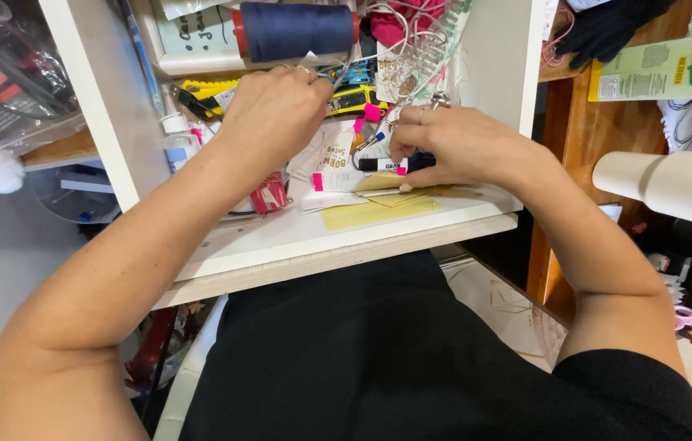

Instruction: Sorting through various items in a cluttered drawer, including jewelry, small packages, and office supplies.

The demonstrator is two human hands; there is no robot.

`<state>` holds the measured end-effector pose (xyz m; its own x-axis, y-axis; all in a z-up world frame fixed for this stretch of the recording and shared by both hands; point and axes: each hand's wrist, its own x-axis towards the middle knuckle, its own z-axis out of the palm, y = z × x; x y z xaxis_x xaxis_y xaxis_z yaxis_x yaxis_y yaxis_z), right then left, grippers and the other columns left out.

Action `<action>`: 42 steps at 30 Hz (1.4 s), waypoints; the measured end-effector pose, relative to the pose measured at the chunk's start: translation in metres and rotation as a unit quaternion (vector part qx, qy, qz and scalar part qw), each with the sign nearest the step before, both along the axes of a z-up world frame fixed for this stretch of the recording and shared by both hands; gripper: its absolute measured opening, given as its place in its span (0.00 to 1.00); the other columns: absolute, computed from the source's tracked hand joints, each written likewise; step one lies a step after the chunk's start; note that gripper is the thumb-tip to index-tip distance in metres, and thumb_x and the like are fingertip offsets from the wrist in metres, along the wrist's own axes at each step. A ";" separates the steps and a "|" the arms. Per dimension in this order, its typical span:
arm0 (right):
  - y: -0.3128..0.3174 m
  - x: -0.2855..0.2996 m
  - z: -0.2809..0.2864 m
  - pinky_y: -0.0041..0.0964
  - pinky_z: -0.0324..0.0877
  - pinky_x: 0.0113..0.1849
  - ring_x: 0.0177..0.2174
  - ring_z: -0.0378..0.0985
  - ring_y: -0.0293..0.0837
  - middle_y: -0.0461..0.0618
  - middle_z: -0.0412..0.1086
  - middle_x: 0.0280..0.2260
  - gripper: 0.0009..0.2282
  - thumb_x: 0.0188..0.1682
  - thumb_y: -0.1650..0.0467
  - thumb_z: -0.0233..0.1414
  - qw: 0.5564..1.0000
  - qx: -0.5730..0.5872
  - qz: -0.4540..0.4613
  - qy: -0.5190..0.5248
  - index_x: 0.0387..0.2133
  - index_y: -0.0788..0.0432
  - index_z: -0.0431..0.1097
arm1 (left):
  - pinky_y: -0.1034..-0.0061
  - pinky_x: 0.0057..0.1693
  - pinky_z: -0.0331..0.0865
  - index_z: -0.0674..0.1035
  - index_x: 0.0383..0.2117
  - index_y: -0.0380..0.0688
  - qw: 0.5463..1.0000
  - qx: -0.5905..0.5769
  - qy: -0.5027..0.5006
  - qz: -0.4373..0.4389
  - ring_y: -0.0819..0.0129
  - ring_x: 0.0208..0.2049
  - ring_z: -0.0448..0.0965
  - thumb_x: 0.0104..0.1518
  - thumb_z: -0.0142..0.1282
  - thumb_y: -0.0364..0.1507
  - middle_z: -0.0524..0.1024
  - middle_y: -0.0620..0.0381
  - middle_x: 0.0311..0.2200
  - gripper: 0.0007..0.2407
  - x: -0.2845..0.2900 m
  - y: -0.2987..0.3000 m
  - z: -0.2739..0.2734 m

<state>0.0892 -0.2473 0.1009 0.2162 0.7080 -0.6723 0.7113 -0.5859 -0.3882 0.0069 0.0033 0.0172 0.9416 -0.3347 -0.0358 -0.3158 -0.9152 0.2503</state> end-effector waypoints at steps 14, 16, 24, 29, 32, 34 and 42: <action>-0.001 0.017 0.018 0.33 0.58 0.30 0.24 0.63 0.38 0.43 0.63 0.22 0.09 0.60 0.63 0.51 0.950 0.175 -0.252 0.051 0.36 0.55 0.65 | 0.50 0.38 0.68 0.77 0.50 0.46 0.943 -0.300 0.133 0.061 0.45 0.42 0.80 0.67 0.31 0.51 0.83 0.51 0.33 0.26 0.007 -0.002 0.063; 0.001 0.018 0.013 0.30 0.48 0.22 0.17 0.49 0.32 0.36 0.50 0.16 0.08 0.61 0.65 0.50 0.902 0.231 -0.341 0.128 0.37 0.55 0.61 | 0.65 0.36 0.68 0.75 0.50 0.47 0.920 -0.349 0.165 0.065 0.67 0.32 0.79 0.61 0.47 0.53 0.80 0.64 0.32 0.24 0.008 -0.001 0.065; 0.005 0.020 0.012 0.23 0.43 0.19 0.16 0.48 0.26 0.33 0.52 0.18 0.08 0.60 0.63 0.49 0.838 0.293 -0.392 0.241 0.37 0.53 0.60 | 0.68 0.47 0.61 0.74 0.38 0.51 0.919 -0.379 0.096 0.045 0.62 0.40 0.67 0.57 0.68 0.39 0.66 0.60 0.34 0.14 0.008 0.002 0.038; 0.003 0.025 0.012 0.24 0.55 0.33 0.29 0.58 0.30 0.38 0.58 0.30 0.10 0.64 0.61 0.45 0.834 0.369 -0.375 0.165 0.40 0.54 0.61 | 0.77 0.37 0.53 0.69 0.37 0.51 0.864 -0.473 0.139 0.106 0.76 0.27 0.61 0.69 0.47 0.41 0.65 0.67 0.24 0.10 0.005 0.004 0.078; 0.009 0.026 0.025 0.29 0.64 0.44 0.43 0.69 0.37 0.47 0.68 0.46 0.18 0.63 0.56 0.39 0.814 0.423 -0.392 0.073 0.47 0.59 0.64 | 0.76 0.27 0.46 0.65 0.40 0.46 0.876 -0.458 0.030 0.149 0.74 0.16 0.57 0.72 0.42 0.40 0.65 0.64 0.18 0.11 0.003 0.010 0.077; 0.013 0.024 0.034 0.28 0.63 0.43 0.47 0.76 0.37 0.47 0.74 0.47 0.20 0.60 0.53 0.33 0.794 0.416 -0.443 0.021 0.46 0.54 0.64 | 0.74 0.29 0.52 0.64 0.40 0.46 0.871 -0.442 -0.077 0.201 0.72 0.17 0.54 0.74 0.45 0.36 0.57 0.64 0.17 0.09 0.002 0.015 0.077; 0.024 0.009 0.054 0.39 0.65 0.57 0.55 0.69 0.45 0.52 0.63 0.58 0.29 0.55 0.55 0.49 0.828 0.430 -0.325 0.157 0.62 0.61 0.56 | 0.80 0.27 0.46 0.65 0.40 0.44 0.804 -0.520 -0.174 0.230 0.79 0.19 0.55 0.73 0.47 0.34 0.68 0.60 0.24 0.08 -0.004 0.023 0.106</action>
